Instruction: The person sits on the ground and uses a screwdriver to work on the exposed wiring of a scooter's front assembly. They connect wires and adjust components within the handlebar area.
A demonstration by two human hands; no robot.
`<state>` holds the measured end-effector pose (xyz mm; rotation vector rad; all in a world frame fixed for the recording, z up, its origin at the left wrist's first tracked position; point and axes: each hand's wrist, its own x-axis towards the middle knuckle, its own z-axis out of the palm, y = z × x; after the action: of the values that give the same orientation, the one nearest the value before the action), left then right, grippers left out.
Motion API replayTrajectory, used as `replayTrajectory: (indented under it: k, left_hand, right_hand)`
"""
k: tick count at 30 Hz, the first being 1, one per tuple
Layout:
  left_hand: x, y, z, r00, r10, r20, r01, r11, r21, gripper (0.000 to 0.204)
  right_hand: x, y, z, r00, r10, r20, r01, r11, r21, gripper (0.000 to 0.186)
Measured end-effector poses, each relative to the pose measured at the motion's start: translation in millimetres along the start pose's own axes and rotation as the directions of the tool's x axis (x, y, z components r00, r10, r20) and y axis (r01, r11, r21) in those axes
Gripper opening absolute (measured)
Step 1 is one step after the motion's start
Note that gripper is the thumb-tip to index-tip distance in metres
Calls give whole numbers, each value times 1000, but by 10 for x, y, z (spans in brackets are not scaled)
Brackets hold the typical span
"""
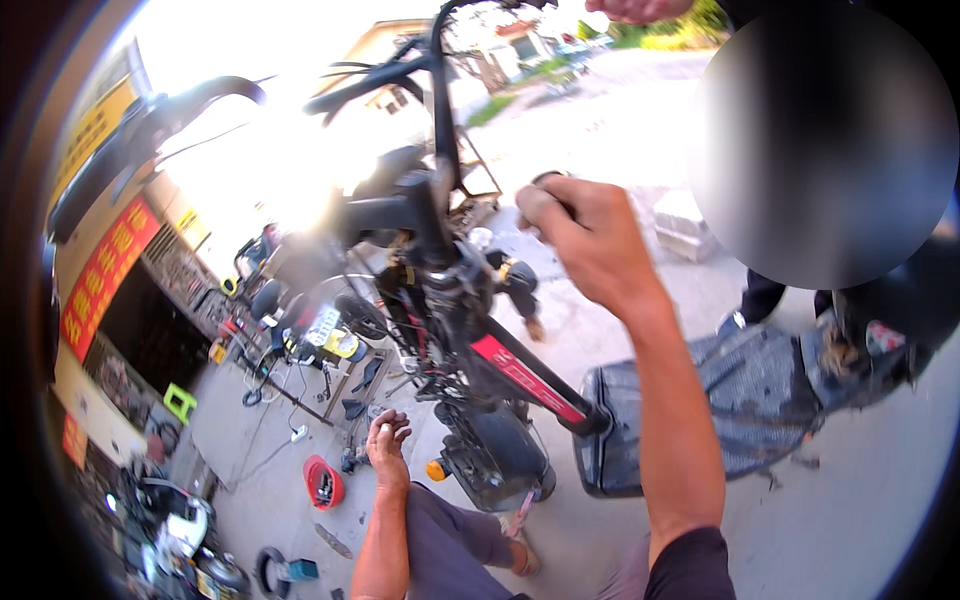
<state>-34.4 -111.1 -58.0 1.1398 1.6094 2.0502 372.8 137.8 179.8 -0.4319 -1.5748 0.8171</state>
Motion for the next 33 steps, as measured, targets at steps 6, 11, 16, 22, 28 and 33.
replayTrajectory:
  k: [6, 11, 16, 22, 28, 33]
  left_hand:
    - [-189, 1, -37, 996, 79, -29, -77, 995, 71, 34]
    - [-101, 149, 140, 992, 121, 25, -122, 992, 44, 27]
    - [-173, 209, 65, 993, 117, 19, -117, 993, 20, 26]
    - [-381, 265, -211, 994, 103, -28, -102, 994, 24, 29]
    - [-228, 183, -6, 990, 137, 27, -136, 990, -38, 28]
    - [-100, -164, -797, 998, 63, 30, -63, 998, -27, 32]
  right_hand:
    - [-622, -1331, -323, 889, -319, 328, 253, 940, 228, 14]
    - [-990, -2173, -347, 645, -649, 403, 660, 739, 133, 21]
    - [-1202, -2434, -160, 677, -601, 424, 638, 767, 68, 24]
    - [-1371, -2525, 298, 657, -475, 585, 532, 842, 87, 28]
    - [-1596, -2445, 571, 719, -314, 620, 478, 871, -115, 26]
    - [-1780, -2041, 1147, 613, -343, 712, 487, 874, 3, 24]
